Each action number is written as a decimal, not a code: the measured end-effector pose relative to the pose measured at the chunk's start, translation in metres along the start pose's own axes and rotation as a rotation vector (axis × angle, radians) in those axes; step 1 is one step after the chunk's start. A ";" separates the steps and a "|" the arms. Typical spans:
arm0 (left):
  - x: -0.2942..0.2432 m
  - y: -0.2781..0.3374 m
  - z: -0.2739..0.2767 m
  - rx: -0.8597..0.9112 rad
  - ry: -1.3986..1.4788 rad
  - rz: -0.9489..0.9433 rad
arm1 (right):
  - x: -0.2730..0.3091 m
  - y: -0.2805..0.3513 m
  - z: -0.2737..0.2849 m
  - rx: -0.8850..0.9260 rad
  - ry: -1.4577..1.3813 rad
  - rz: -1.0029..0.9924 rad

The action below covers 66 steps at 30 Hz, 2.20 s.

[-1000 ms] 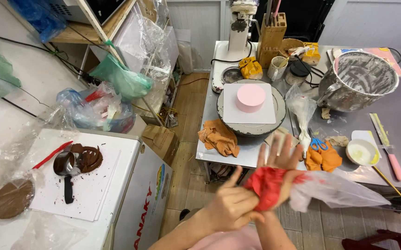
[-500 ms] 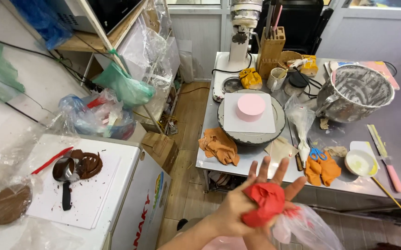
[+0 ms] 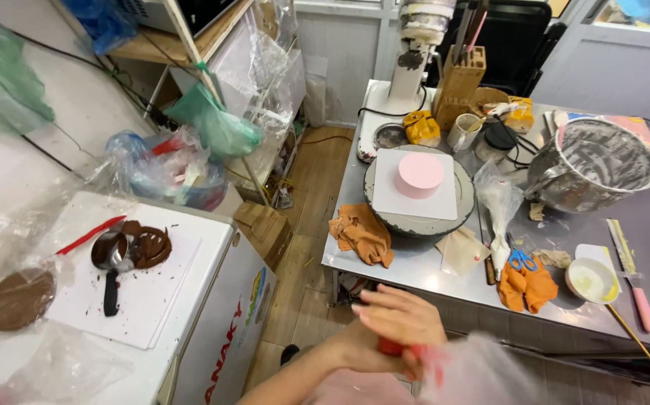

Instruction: Pipe red frosting onto the edge of a cake and prepare a container.

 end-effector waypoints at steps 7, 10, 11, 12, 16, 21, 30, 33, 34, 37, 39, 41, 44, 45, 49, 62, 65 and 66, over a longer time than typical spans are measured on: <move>0.028 0.012 0.008 -0.311 0.700 -0.047 | -0.028 0.040 -0.022 -0.041 0.088 -0.257; 0.038 0.014 0.046 -0.683 1.114 -0.196 | -0.035 0.057 -0.039 -0.099 0.250 -0.221; 0.048 0.020 0.048 -0.798 1.162 -0.189 | -0.044 0.073 -0.047 -0.187 0.151 -0.332; 0.058 0.027 0.050 -0.915 1.204 -0.181 | -0.054 0.090 -0.057 -0.276 0.050 -0.439; 0.040 0.043 0.040 -0.868 -0.008 -0.183 | -0.031 0.106 -0.087 -0.415 -0.056 -0.399; -0.062 0.021 0.041 -0.653 -0.017 -0.408 | -0.017 0.014 -0.029 -0.629 -0.221 -0.308; -0.021 0.003 0.034 -0.404 -0.263 -0.127 | -0.013 0.029 -0.019 -0.727 -0.192 -0.383; -0.029 -0.001 0.027 -0.316 -0.477 -0.036 | -0.029 0.023 -0.025 -0.792 -0.622 -0.447; -0.025 0.000 0.024 -0.317 -0.474 -0.035 | -0.025 0.018 -0.027 -0.791 -0.620 -0.450; -0.030 -0.002 0.028 -0.325 0.045 -0.241 | -0.025 0.011 -0.036 -0.916 -1.019 -0.314; -0.039 -0.012 0.038 -0.260 0.245 -0.160 | -0.019 0.016 -0.028 -1.018 -0.893 -0.324; -0.055 -0.015 0.044 -0.263 0.183 -0.225 | -0.049 0.058 -0.034 -1.000 -0.800 -0.294; -0.046 -0.010 0.035 -0.297 -0.061 -0.231 | -0.060 0.085 -0.036 -0.933 -0.607 -0.329; -0.036 -0.006 0.030 -0.328 -0.248 -0.170 | -0.060 0.087 -0.037 -0.881 -0.509 -0.386; -0.029 -0.011 0.024 -0.234 -0.591 -0.004 | -0.034 0.056 -0.033 -0.850 -0.428 -0.548; -0.050 -0.016 0.041 -0.267 -0.491 -0.087 | -0.018 0.027 -0.027 -1.137 -0.838 -0.302; -0.026 -0.015 0.033 -0.232 -0.448 -0.072 | -0.021 0.024 -0.030 -1.119 -0.887 -0.274; -0.025 -0.011 0.033 -0.281 -0.202 -0.229 | -0.021 0.025 -0.031 -1.114 -0.908 -0.260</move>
Point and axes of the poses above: each hand's wrist, its own y-axis away from the middle knuckle, its own z-axis out of the back of the hand, x = y × z, the point moved 9 cm from there along -y, towards the middle knuckle, and after that the axes turned 10 degrees about x, right-handed, at the moved point
